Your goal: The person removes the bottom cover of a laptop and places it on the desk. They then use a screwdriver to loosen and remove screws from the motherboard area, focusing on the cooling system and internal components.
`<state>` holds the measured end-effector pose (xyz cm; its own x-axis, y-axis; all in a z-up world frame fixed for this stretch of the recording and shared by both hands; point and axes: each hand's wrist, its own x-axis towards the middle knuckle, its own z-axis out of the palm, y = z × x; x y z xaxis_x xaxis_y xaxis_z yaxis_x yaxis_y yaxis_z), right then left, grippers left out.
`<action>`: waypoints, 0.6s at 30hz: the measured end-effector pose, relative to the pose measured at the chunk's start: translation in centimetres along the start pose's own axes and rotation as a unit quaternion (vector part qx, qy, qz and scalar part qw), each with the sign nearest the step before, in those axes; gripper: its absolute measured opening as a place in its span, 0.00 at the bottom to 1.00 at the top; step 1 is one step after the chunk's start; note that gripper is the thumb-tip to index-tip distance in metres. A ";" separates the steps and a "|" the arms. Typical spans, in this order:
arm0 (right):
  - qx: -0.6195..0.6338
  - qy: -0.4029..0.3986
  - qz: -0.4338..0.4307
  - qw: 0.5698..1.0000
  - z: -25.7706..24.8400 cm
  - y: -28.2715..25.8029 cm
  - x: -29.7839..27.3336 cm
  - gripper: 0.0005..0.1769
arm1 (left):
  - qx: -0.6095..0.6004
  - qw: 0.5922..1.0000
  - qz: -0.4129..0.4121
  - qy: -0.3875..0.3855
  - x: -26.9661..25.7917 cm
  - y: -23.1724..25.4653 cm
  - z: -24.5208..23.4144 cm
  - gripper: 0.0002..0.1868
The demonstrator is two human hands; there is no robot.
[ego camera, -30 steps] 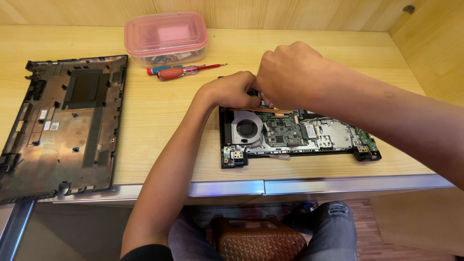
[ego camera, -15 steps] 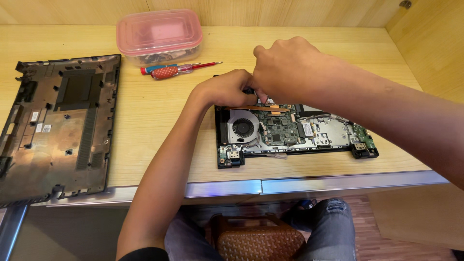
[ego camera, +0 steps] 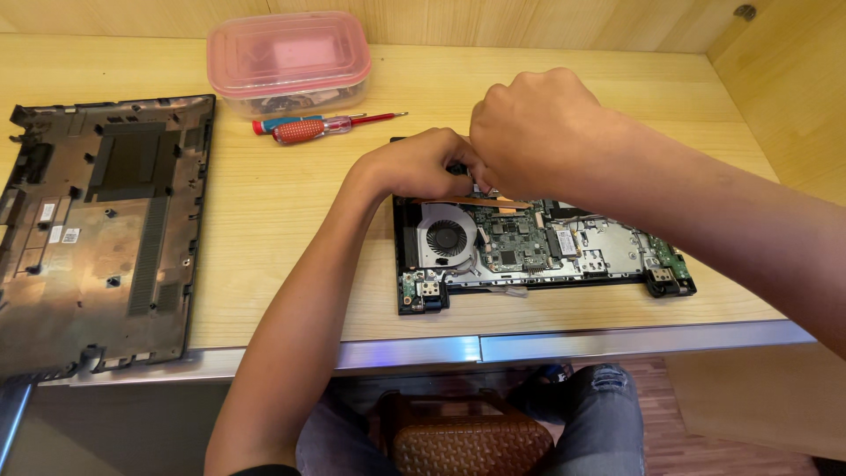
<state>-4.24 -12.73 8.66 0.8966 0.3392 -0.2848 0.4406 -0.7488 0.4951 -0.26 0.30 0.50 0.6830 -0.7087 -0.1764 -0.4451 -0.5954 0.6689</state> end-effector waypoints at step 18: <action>-0.063 -0.042 -0.035 0.997 0.1 0.3 -0.3 0.11 | -0.006 1.000 0.007 0.003 -0.1 0.4 -0.1 0.19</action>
<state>-4.34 -13.08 8.83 0.8585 0.3362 -0.3873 0.5095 -0.6457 0.5687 -0.46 0.23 0.86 0.6800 -0.7147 -0.1635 -0.4472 -0.5810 0.6800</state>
